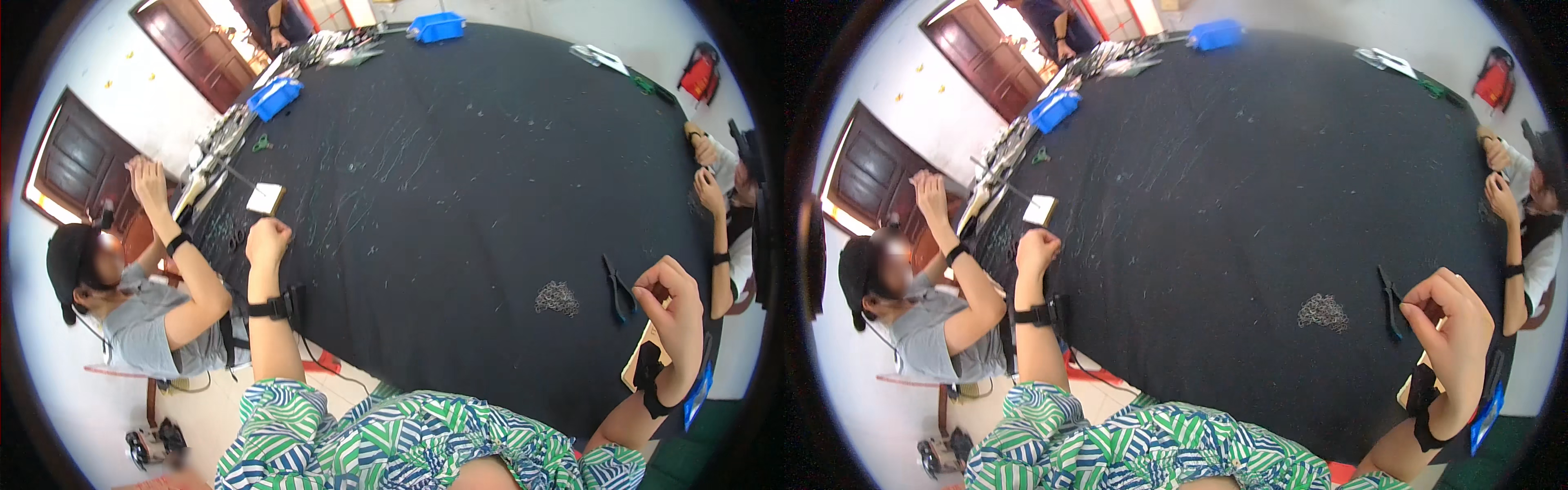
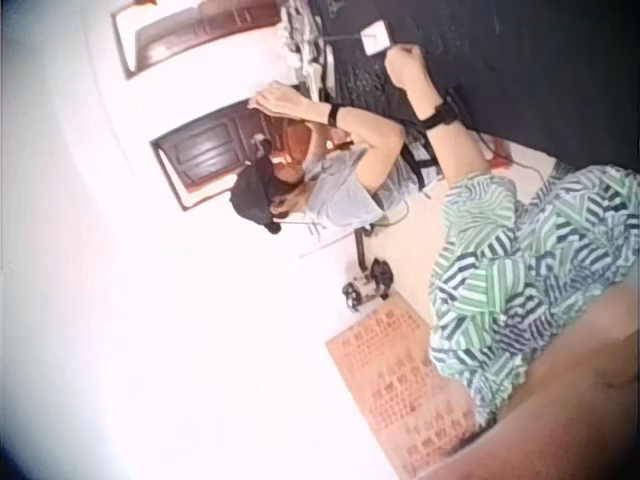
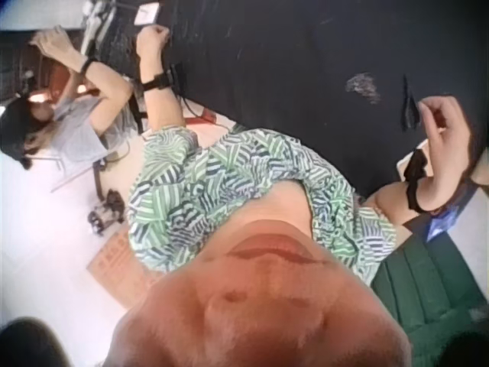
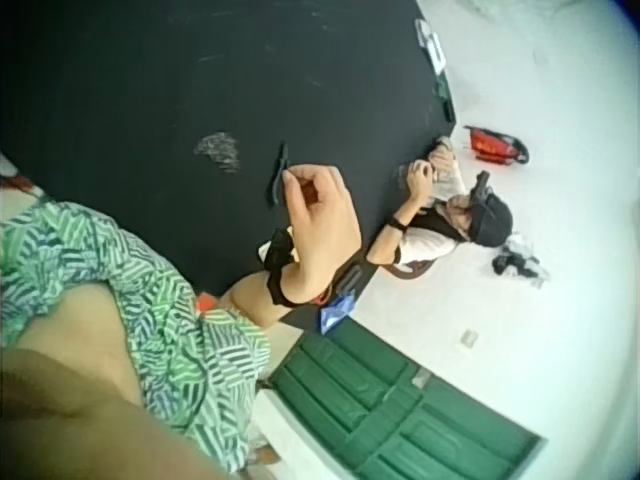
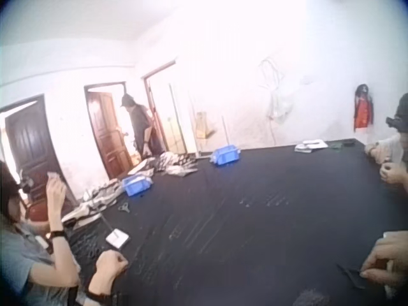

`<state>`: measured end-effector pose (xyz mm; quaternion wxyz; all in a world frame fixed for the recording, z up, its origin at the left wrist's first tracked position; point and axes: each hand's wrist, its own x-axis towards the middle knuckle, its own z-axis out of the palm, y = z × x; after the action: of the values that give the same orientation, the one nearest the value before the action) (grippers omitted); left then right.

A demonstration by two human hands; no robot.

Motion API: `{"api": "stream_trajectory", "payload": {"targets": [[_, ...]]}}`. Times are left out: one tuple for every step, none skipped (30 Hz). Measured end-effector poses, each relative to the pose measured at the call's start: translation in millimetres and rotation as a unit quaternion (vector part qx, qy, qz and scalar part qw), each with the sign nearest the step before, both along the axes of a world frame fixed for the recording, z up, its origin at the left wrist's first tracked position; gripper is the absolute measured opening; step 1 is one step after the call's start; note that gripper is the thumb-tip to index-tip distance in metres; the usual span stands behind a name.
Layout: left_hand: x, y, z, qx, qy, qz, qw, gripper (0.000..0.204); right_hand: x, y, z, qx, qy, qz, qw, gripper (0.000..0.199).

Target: The person threads small metal pieces onto a thin green line by hand. They use pliers to press and secure a metal component onto the line before setting the assembly down on the table.

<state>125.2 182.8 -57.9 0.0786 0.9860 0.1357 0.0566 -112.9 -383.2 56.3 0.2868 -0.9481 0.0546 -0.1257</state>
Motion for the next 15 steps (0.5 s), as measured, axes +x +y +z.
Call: {"api": "stream_trajectory", "payload": {"targets": [[-5.4,3.4,-1.0,-0.001,-0.002,0.001,1.0,0.016,2.3,-1.2,-5.2,-0.01,-0.002,0.003,1.0,0.01],[-8.6,3.8,-1.2,-0.006,-0.003,-0.003,1.0,0.015,1.3,0.4,-3.7,-0.009,-0.009,-0.008,1.0,0.01],[-8.6,1.6,-2.0,-0.005,-0.009,-0.015,1.0,0.015,0.1,2.0,-1.7,-0.003,-0.011,-0.003,1.0,0.01],[-7.6,-0.1,-2.7,0.002,0.0,-0.001,1.0,0.014,-0.7,3.3,-0.6,0.003,-0.012,0.003,1.0,0.01],[-8.2,-2.3,-2.0,0.009,0.011,0.017,1.0,0.013,-2.0,3.0,0.2,0.004,-0.016,-0.005,1.0,0.01],[-8.0,-4.4,-0.1,0.01,0.007,0.01,1.0,0.013,-2.7,2.8,0.2,0.004,-0.029,-0.009,1.0,0.009],[-7.6,-6.0,2.1,-0.013,0.01,0.015,1.0,0.013,-3.6,1.9,0.3,0.005,-0.042,-0.012,0.999,0.008],[-7.8,-7.1,3.9,-0.037,0.013,0.023,0.999,0.012,-5.1,0.8,1.2,0.006,-0.045,-0.016,0.999,0.008],[-8.7,-9.2,6.6,-0.026,0.018,0.024,0.999,0.014,-6.4,-0.2,2.2,0.004,-0.035,-0.013,0.999,0.008],[-10.3,-9.6,6.7,-0.025,0.015,0.023,0.999,0.014,-7.1,-1.0,2.8,0.003,-0.025,-0.008,1.0,0.007],[-12.6,-10.9,7.6,0.006,-0.011,0.014,1.0,0.017,-7.0,-2.7,1.4,0.004,-0.028,-0.009,1.0,0.007],[-14.1,-12.9,10.0,0.037,-0.038,0.006,0.999,0.02,-6.5,-5.6,-1.1,0.024,-0.003,-0.008,1.0,0.007],[-17.3,-15.0,13.8,0.038,-0.041,0.007,0.998,0.02,-5.6,-7.0,-2.3,0.043,0.022,-0.005,0.999,0.008],[-23.2,-33.0,25.4,0.015,-0.041,-0.013,0.999,0.023,-7.1,-7.6,-0.8,0.043,0.021,-0.012,0.999,0.008],[-31.3,-50.2,36.8,-0.009,-0.042,-0.031,0.999,0.027,-8.7,-7.1,1.2,0.046,0.04,-0.012,0.998,0.009]]}}
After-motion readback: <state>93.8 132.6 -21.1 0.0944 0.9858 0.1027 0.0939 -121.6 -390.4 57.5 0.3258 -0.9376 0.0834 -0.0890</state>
